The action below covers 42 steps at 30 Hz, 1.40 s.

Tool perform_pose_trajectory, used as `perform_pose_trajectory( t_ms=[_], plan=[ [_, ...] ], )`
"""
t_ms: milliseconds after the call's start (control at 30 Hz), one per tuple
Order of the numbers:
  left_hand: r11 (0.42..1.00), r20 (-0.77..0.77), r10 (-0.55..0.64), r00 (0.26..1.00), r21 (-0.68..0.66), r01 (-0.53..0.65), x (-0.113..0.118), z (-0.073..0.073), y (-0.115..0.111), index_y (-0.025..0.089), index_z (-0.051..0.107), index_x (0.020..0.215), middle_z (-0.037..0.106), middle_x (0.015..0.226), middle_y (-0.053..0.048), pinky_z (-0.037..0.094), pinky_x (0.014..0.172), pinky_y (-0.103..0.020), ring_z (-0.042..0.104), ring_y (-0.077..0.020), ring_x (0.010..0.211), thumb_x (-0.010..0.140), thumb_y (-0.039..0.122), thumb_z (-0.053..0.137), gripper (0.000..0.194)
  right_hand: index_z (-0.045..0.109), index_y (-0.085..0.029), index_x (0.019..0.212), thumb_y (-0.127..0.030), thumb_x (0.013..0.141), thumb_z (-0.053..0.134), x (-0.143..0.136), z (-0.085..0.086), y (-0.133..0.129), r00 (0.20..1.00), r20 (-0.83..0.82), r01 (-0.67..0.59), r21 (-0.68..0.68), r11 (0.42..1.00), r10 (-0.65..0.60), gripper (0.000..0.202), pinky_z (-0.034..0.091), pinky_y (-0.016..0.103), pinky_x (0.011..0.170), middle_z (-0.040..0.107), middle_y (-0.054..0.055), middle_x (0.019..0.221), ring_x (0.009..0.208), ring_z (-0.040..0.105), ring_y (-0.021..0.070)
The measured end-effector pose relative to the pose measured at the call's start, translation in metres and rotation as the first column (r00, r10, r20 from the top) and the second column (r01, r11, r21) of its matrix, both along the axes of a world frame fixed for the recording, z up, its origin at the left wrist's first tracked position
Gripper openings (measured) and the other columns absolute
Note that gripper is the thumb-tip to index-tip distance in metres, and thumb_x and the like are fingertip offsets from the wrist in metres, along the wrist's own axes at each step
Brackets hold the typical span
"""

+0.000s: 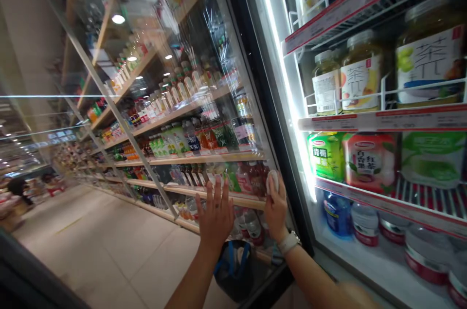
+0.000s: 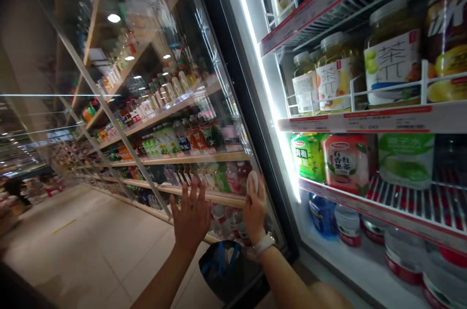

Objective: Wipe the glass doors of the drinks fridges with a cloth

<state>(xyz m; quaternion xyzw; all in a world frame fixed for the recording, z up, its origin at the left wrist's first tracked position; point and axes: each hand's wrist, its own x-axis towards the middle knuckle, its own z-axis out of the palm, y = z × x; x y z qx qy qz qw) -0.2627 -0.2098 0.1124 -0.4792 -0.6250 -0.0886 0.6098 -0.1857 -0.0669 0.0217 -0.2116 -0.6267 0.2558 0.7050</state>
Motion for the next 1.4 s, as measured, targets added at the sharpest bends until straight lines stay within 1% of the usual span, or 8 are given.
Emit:
perform_pose_trajectory(
  t_ms=[233, 333, 533, 767, 900, 1133, 1233, 1400],
  plan=[
    [0.999, 0.01, 0.043, 0.999, -0.021, -0.043, -0.001, -0.002, 0.0, 0.016, 0.02, 0.152, 0.039, 0.15, -0.013, 0.003, 0.122, -0.052, 0.01, -0.0235, 0.149, 0.095, 0.031, 0.05, 0.067, 0.033, -0.032, 0.149, -0.005, 0.089, 0.034, -0.029, 0.0, -0.067, 0.994, 0.053, -0.103, 0.156, 0.982, 0.096, 0.066, 0.028, 0.055, 0.119, 0.027, 0.004, 0.159, 0.146, 0.026, 0.0241],
    [0.997, 0.006, 0.068, 0.998, -0.023, -0.068, -0.002, -0.003, 0.0, 0.016, 0.02, 0.152, 0.039, 0.15, -0.012, 0.003, 0.122, -0.051, 0.009, -0.023, 0.149, 0.095, 0.031, 0.049, 0.066, 0.033, -0.034, 0.149, -0.001, 0.087, 0.032, -0.03, 0.002, -0.078, 0.993, 0.048, -0.115, 0.195, 0.974, 0.107, 0.07, 0.029, 0.054, 0.118, 0.027, 0.002, 0.159, 0.146, 0.026, 0.023],
    [0.999, 0.032, 0.042, 0.999, -0.016, -0.041, -0.002, -0.003, 0.0, 0.018, 0.019, 0.152, 0.038, 0.151, -0.012, 0.005, 0.122, -0.051, 0.014, -0.0245, 0.148, 0.095, 0.03, 0.049, 0.066, 0.034, -0.035, 0.148, -0.003, 0.087, 0.033, -0.011, 0.007, -0.045, 0.983, 0.113, -0.173, 0.267, 0.948, 0.148, 0.069, 0.032, 0.052, 0.117, 0.031, 0.001, 0.158, 0.146, 0.028, 0.0219],
    [0.998, 0.017, 0.051, 0.999, -0.035, -0.051, -0.001, -0.002, 0.0, 0.017, 0.019, 0.152, 0.039, 0.15, -0.013, 0.004, 0.121, -0.054, 0.013, -0.0266, 0.148, 0.094, 0.029, 0.05, 0.067, 0.041, -0.026, 0.146, -0.004, 0.087, 0.033, 0.008, 0.005, 0.007, 0.995, -0.095, -0.037, -0.084, 0.996, 0.029, 0.063, 0.031, 0.05, 0.119, 0.037, 0.005, 0.154, 0.144, 0.032, 0.0213],
    [0.997, 0.024, 0.066, 0.998, -0.041, -0.065, 0.0, -0.001, 0.0, 0.016, 0.016, 0.153, 0.038, 0.151, -0.014, 0.003, 0.121, -0.055, 0.009, -0.0262, 0.148, 0.094, 0.029, 0.048, 0.068, 0.037, -0.028, 0.147, -0.005, 0.087, 0.032, -0.004, 0.001, -0.016, 0.997, -0.074, -0.044, -0.088, 0.995, 0.038, 0.065, 0.029, 0.052, 0.119, 0.031, 0.004, 0.157, 0.145, 0.029, 0.0218],
    [0.997, -0.003, 0.058, 0.998, -0.044, -0.058, -0.003, -0.002, -0.002, 0.016, 0.019, 0.152, 0.037, 0.151, -0.013, 0.003, 0.121, -0.053, 0.008, -0.024, 0.149, 0.096, 0.024, 0.043, 0.062, 0.039, -0.034, 0.146, -0.002, 0.087, 0.034, -0.033, -0.001, -0.093, 0.988, -0.005, -0.148, 0.187, 0.971, 0.152, 0.067, 0.037, 0.049, 0.115, 0.04, 0.003, 0.153, 0.143, 0.035, 0.0209],
    [0.998, 0.003, 0.048, 0.999, -0.052, -0.048, -0.003, -0.002, -0.003, 0.015, 0.019, 0.152, 0.037, 0.151, -0.013, 0.003, 0.121, -0.052, 0.007, -0.0238, 0.149, 0.095, 0.023, 0.044, 0.063, 0.04, -0.035, 0.145, -0.002, 0.088, 0.034, -0.032, 0.001, -0.091, 0.989, -0.002, -0.146, 0.204, 0.968, 0.15, 0.066, 0.039, 0.047, 0.114, 0.042, 0.002, 0.152, 0.143, 0.034, 0.02],
    [0.997, 0.032, 0.058, 0.998, -0.043, -0.056, -0.001, -0.001, -0.001, 0.017, 0.016, 0.153, 0.035, 0.152, -0.013, 0.004, 0.121, -0.054, 0.013, -0.0261, 0.148, 0.094, 0.027, 0.048, 0.068, 0.038, -0.034, 0.146, -0.006, 0.09, 0.033, -0.016, 0.004, -0.044, 0.994, 0.031, -0.11, 0.159, 0.981, 0.106, 0.063, 0.03, 0.052, 0.118, 0.037, 0.003, 0.155, 0.145, 0.03, 0.0208]
  ],
)
